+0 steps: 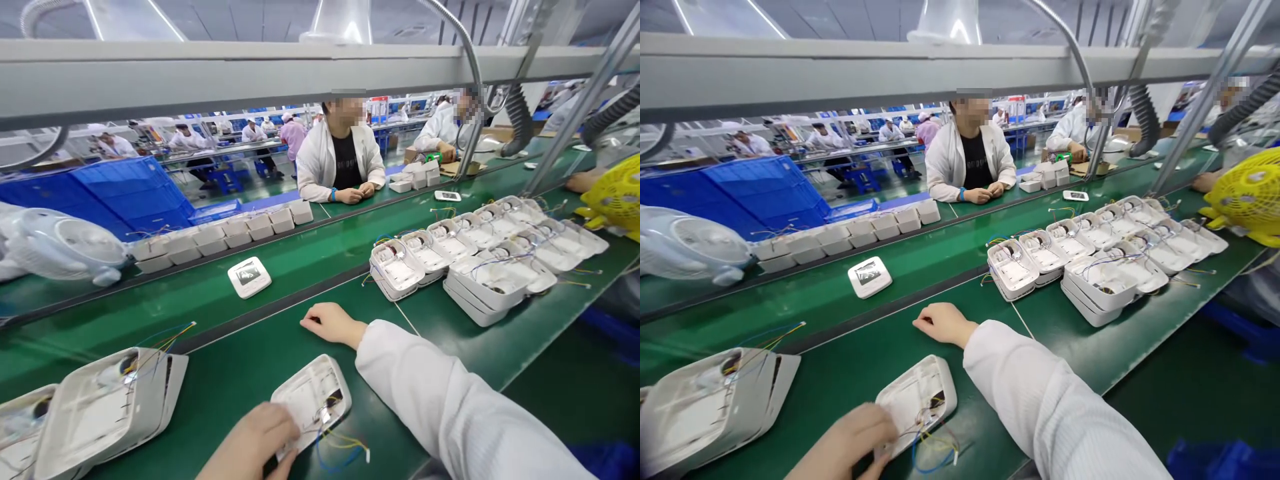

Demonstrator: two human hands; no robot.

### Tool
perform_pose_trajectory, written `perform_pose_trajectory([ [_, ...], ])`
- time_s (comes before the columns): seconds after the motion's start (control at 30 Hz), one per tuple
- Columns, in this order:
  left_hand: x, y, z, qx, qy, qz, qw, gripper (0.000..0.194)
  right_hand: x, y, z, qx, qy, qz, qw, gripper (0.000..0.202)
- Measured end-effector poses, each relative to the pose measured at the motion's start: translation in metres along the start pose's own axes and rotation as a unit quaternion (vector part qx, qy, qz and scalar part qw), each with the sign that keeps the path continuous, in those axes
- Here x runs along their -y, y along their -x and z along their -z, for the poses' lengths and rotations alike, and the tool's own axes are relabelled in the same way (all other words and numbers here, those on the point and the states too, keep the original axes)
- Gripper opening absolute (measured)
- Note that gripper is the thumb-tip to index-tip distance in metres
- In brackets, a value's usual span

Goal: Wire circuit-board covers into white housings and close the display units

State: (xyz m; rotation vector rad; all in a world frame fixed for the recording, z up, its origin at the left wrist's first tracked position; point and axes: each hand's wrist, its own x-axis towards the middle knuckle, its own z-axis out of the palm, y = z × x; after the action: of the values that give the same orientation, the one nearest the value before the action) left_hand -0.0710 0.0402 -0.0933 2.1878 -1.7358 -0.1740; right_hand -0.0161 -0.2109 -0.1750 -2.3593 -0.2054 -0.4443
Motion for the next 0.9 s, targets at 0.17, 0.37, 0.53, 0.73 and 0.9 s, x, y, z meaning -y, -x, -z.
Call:
perform_pose_trajectory([
  [0.17, 0.045, -0.053, -0.02, -0.216, 0.089, 0.108, 0.966, 0.021, 0.001, -0.002, 0.0, 0.006, 0.017, 0.002, 1.0, 0.021],
  [0.37, 0.072, -0.051, -0.045, -0.115, 0.12, 0.112, 0.98, 0.025, 0.004, -0.004, -0.005, 0.016, 0.028, 0.002, 0.999, 0.021],
  [0.53, 0.065, -0.046, -0.039, -0.101, 0.117, 0.071, 0.985, 0.025, 0.003, -0.004, -0.007, 0.011, 0.023, 0.004, 1.0, 0.021],
  [0.73, 0.062, -0.04, -0.041, -0.286, 0.069, 0.056, 0.954, 0.016, 0.0, -0.004, -0.007, 0.011, 0.015, 0.012, 1.0, 0.019],
  [0.9, 0.071, -0.042, -0.042, -0.253, 0.118, 0.132, 0.951, 0.016, -0.003, -0.004, -0.009, 0.008, 0.01, 0.02, 1.0, 0.021],
])
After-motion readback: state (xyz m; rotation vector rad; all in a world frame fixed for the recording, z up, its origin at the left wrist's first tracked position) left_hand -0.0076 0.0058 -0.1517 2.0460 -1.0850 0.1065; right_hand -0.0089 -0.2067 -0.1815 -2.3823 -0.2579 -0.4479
